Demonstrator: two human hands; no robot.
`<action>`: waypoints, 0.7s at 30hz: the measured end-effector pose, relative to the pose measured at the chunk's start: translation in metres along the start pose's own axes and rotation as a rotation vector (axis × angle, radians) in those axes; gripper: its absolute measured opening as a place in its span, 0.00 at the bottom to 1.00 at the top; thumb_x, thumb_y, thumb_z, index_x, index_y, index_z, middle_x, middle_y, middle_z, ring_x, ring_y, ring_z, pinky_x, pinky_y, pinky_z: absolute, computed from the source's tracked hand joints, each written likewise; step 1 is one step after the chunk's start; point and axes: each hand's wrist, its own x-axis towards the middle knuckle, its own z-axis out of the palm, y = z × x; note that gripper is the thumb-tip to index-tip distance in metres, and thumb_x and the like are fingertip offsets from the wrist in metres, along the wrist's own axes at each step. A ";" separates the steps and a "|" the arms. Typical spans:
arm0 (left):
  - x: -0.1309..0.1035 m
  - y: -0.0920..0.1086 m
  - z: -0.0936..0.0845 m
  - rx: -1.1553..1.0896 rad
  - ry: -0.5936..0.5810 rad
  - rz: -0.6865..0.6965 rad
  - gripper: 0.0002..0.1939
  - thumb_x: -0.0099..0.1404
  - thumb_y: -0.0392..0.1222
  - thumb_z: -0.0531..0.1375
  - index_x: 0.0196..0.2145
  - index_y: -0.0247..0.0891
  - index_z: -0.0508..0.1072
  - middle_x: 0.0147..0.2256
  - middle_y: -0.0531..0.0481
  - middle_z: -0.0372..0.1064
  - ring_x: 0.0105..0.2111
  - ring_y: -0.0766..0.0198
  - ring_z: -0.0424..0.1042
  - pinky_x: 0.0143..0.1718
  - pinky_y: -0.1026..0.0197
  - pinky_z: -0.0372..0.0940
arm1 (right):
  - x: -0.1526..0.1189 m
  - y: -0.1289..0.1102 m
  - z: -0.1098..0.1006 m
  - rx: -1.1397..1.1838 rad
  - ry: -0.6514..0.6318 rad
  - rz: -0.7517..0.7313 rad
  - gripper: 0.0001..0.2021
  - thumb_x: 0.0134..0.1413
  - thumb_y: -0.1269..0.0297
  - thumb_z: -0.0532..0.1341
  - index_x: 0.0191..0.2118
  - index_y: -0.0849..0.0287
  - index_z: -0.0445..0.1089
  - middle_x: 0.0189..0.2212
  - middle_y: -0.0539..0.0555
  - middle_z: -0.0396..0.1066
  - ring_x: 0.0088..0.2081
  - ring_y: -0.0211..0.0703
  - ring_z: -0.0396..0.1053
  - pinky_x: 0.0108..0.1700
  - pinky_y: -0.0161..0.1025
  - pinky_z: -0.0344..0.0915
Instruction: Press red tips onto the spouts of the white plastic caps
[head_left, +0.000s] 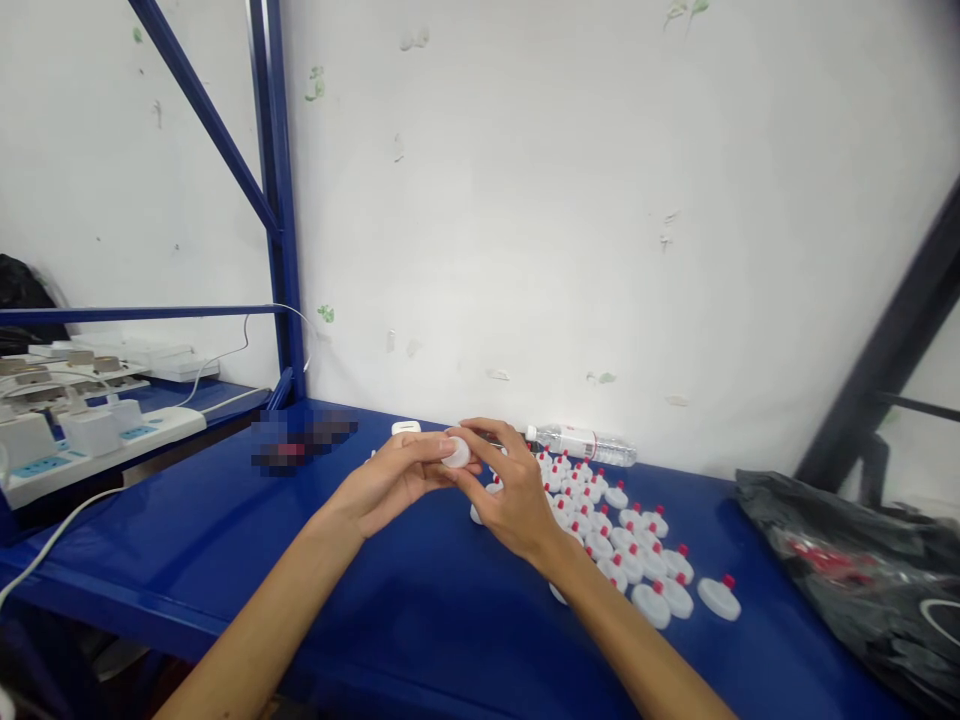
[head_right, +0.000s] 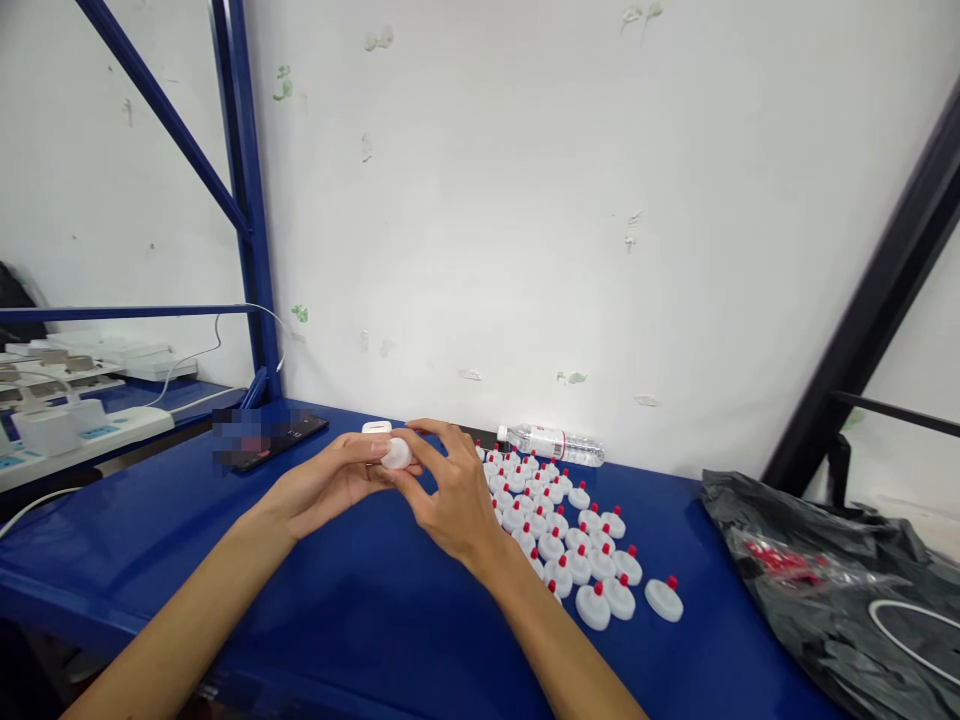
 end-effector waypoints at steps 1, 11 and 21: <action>0.000 0.001 0.000 0.040 0.016 -0.002 0.07 0.60 0.41 0.68 0.34 0.34 0.83 0.36 0.44 0.81 0.41 0.54 0.79 0.50 0.54 0.70 | 0.000 -0.001 0.001 0.001 -0.011 0.006 0.16 0.64 0.61 0.61 0.56 0.50 0.72 0.53 0.56 0.70 0.54 0.50 0.68 0.57 0.48 0.65; -0.002 0.007 0.003 0.175 0.004 0.004 0.07 0.59 0.41 0.69 0.34 0.36 0.82 0.35 0.48 0.80 0.39 0.59 0.78 0.45 0.60 0.69 | -0.002 -0.006 0.004 0.026 -0.013 0.008 0.15 0.66 0.63 0.60 0.57 0.50 0.70 0.52 0.54 0.73 0.54 0.48 0.69 0.57 0.46 0.63; 0.003 0.013 -0.025 1.212 0.318 0.082 0.23 0.68 0.55 0.57 0.49 0.37 0.79 0.45 0.42 0.80 0.44 0.49 0.78 0.46 0.55 0.69 | -0.005 0.003 0.011 -0.206 -0.214 0.104 0.12 0.62 0.63 0.62 0.50 0.56 0.75 0.46 0.57 0.73 0.49 0.50 0.70 0.55 0.48 0.61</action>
